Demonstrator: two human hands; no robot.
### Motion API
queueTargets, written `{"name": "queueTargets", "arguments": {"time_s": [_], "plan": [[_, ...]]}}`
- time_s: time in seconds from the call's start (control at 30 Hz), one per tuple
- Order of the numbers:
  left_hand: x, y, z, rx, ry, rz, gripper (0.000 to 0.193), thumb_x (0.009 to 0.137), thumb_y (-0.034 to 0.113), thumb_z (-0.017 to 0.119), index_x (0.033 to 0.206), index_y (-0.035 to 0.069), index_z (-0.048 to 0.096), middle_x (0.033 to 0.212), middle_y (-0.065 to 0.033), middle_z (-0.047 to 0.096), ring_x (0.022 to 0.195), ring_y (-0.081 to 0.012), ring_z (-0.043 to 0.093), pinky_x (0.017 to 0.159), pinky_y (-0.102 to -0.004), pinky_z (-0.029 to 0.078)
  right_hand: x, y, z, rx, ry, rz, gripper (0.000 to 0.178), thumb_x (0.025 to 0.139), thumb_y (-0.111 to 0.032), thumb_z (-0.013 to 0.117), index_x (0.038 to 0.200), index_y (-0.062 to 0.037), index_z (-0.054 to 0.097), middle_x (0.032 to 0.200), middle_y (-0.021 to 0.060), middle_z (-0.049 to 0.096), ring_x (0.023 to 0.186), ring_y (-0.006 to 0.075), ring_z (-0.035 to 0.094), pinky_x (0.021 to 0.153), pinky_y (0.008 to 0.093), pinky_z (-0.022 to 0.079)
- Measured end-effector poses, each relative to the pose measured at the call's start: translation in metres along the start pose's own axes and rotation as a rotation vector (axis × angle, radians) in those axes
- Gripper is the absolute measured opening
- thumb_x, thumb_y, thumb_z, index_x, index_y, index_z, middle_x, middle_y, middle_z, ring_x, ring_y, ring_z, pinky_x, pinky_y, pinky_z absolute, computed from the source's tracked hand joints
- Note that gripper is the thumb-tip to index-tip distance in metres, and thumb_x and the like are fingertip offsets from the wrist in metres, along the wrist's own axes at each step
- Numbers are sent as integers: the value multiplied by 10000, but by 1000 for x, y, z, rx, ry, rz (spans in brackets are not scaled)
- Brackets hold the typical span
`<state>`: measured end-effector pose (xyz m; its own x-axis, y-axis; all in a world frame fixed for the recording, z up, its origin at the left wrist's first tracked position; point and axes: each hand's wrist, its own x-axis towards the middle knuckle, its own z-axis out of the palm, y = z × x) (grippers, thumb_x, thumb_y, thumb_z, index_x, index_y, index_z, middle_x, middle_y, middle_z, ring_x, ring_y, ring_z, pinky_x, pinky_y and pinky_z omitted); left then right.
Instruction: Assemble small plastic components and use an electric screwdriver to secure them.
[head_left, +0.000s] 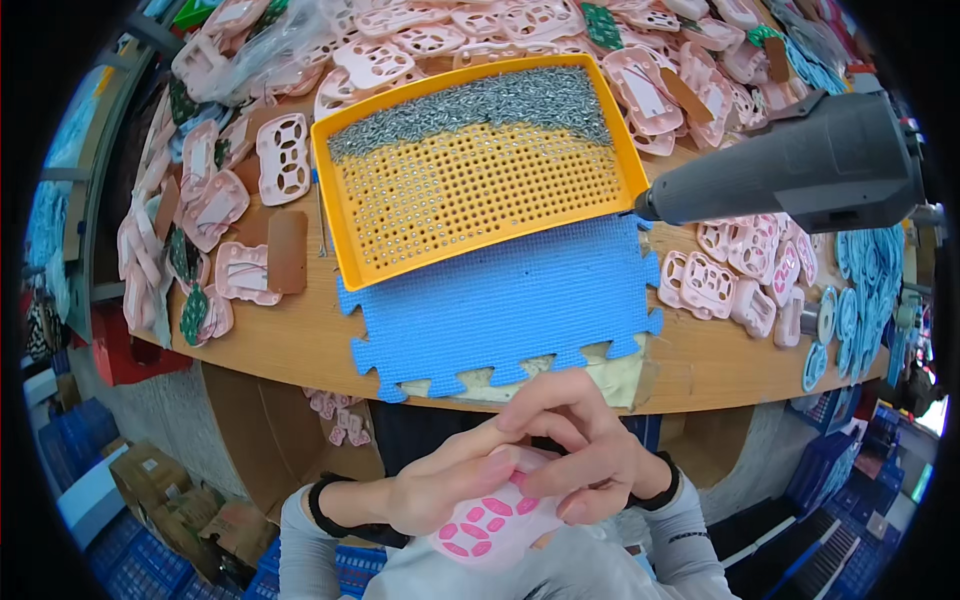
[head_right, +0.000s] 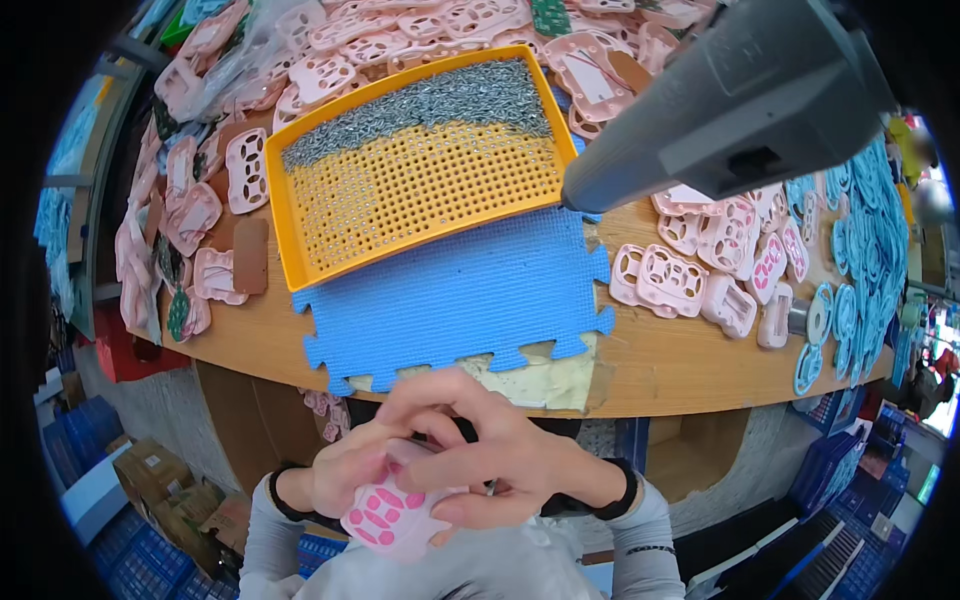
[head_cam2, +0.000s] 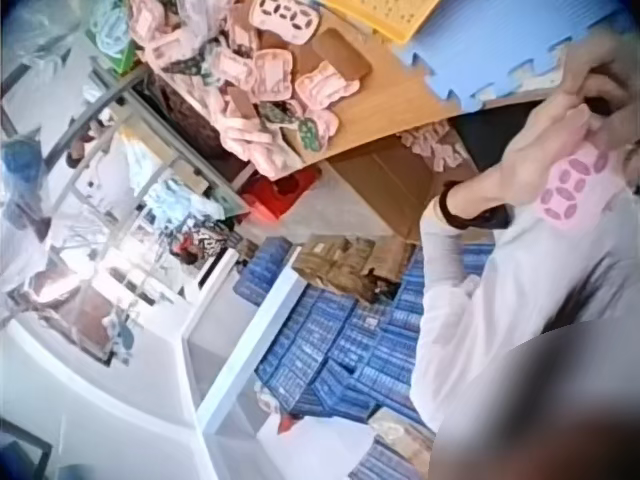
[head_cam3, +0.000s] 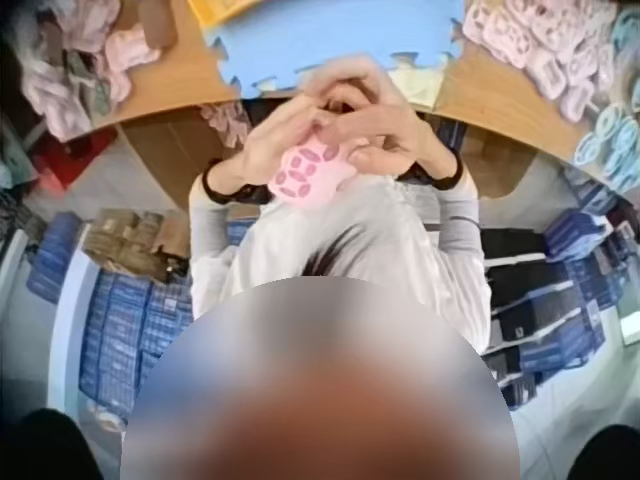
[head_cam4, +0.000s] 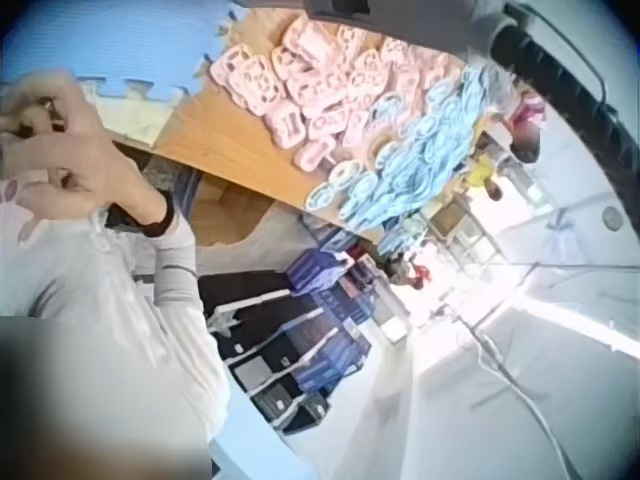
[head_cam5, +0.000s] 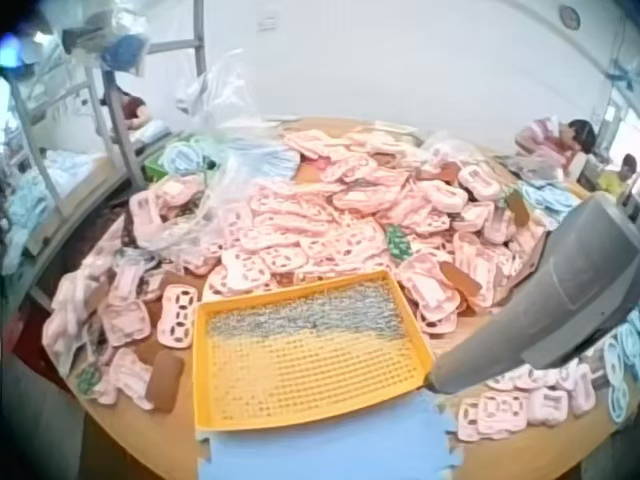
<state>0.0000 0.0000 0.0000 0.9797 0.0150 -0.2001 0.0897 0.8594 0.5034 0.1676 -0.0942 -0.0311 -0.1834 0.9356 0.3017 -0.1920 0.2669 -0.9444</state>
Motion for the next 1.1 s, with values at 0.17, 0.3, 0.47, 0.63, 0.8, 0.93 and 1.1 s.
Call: {"name": "queueTargets", "arguments": {"time_s": [0.17, 0.3, 0.47, 0.63, 0.8, 0.93, 1.1], "plan": [[0, -5, 3, -56, 47, -9, 452, 989, 266, 315, 1331, -24, 256, 1057, -179, 546, 826, -228, 608, 733, -298, 470, 5, 8, 7, 30, 186, -160, 239, 826, -228, 575, 917, -17, 643, 1178, 218, 391, 857, 275, 512, 752, 368, 445], [3, -12, 0, -324, -64, -22, 444, 991, 263, 304, 1329, -20, 256, 1059, -192, 548, 810, -229, 615, 710, -294, 476, 5, 11, 10, -29, 216, -244, 265, 847, -238, 546, 915, 0, 641, 1178, 236, 390, 836, 270, 527, 689, 334, 477], [5, -10, 1, -4, 128, -60, 588, 936, 403, 358, 1270, -80, 367, 1182, -139, 469, 986, -173, 523, 812, -278, 423, 5, 11, 2, -166, 179, -279, 327, 873, -272, 508, 916, 25, 637, 1166, 262, 396, 820, 253, 544, 590, 289, 514], [7, -16, 0, -233, -2, 24, 450, 1001, 273, 275, 1357, -2, 247, 1056, -200, 557, 789, -221, 624, 687, -292, 487, 4, 12, 5, -165, 194, -257, 334, 879, -273, 492, 916, 26, 636, 1151, 256, 397, 813, 249, 539, 607, 293, 514], [7, -15, -1, -189, 27, 37, 452, 1002, 276, 265, 1369, 13, 248, 1037, -197, 561, 773, -220, 622, 682, -292, 488, 4, 12, 6, -141, 220, -227, 332, 882, -271, 480, 917, 18, 639, 1151, 249, 389, 802, 238, 533, 613, 295, 514], [8, -12, 0, -186, 12, 20, 455, 1004, 286, 263, 1372, 19, 257, 1028, -190, 564, 770, -216, 620, 685, -293, 489, 2, 10, 7, -163, 217, -218, 326, 882, -276, 480, 919, 2, 646, 1157, 246, 385, 806, 239, 531, 627, 296, 510], [4, -10, 0, -263, 31, -22, 447, 1010, 279, 261, 1373, 18, 263, 1035, -174, 566, 794, -217, 622, 707, -298, 493, 2, 4, 3, -118, 205, -151, 309, 883, -279, 485, 916, -37, 675, 1201, 234, 379, 889, 259, 518, 720, 327, 493]]}}
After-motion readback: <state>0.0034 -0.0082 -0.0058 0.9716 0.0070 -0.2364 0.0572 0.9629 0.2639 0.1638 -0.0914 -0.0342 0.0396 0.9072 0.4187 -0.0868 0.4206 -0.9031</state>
